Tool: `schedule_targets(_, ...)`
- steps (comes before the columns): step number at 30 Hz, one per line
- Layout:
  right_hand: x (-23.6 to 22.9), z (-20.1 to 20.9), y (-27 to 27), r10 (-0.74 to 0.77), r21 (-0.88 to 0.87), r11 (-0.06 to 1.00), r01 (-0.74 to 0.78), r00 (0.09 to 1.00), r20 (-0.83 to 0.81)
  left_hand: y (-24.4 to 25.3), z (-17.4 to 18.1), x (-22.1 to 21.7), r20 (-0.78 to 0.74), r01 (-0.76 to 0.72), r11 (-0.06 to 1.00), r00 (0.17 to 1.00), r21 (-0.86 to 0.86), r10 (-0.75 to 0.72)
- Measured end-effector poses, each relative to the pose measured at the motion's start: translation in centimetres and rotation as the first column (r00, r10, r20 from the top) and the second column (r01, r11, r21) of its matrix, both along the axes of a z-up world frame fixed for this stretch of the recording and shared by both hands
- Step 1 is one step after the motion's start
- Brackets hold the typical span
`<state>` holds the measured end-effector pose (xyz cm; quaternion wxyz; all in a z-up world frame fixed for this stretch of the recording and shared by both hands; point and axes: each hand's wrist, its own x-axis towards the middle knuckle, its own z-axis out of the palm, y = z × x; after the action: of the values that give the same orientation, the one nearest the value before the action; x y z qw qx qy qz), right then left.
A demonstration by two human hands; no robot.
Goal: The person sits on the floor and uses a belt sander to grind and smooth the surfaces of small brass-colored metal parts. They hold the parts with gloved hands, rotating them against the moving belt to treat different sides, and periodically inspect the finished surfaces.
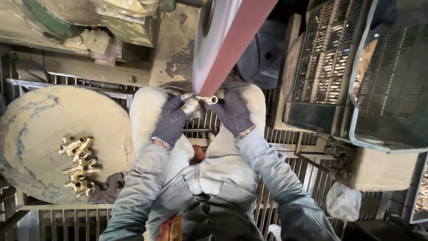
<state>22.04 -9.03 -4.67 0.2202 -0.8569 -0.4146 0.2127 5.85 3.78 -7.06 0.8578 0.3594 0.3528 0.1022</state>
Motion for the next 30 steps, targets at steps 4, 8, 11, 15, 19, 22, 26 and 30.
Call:
schedule_targets(4,0.5,0.7,0.7,0.014,0.082,0.997,-0.01,0.999,-0.043,0.2,-0.5,-0.1,-0.066,-0.008,0.999,0.998,0.036,0.01)
schedule_targets(8,1.3,2.1,0.6,0.007,0.237,0.962,0.138,0.852,-0.524,-0.4,0.4,0.2,-0.049,-0.008,0.999,0.999,0.052,0.01)
schedule_targets(11,1.4,3.4,0.2,0.071,0.253,0.962,0.099,0.809,-0.584,-0.3,2.8,-0.3,-0.058,-0.006,0.999,0.998,0.048,0.009)
schedule_targets(15,-1.3,4.1,-3.7,0.078,0.311,0.928,0.204,0.711,-0.699,-2.5,6.6,-3.5,0.022,0.088,0.965,0.995,0.247,-0.097)
schedule_targets(19,-6.1,3.7,-8.4,0.156,0.515,0.855,0.058,0.918,-0.363,-6.1,9.9,-6.9,0.104,-0.036,0.833,0.994,0.552,-0.026)
schedule_targets(22,-8.2,3.6,-8.7,0.009,0.438,0.877,0.197,0.905,-0.425,-6.8,11.6,-7.5,0.096,-0.077,0.747,0.995,0.66,0.017)
schedule_targets(26,-8.2,4.3,-7.8,-0.024,0.386,0.9,0.201,0.909,-0.417,-7.1,11.9,-7.8,0.024,-0.043,0.412,0.998,0.91,0.052)
schedule_targets(30,-8.4,4.9,-7.5,0.005,0.379,0.899,0.221,0.858,-0.513,-7.5,11.4,-8.6,0.069,-0.095,0.363,0.994,0.927,0.084)
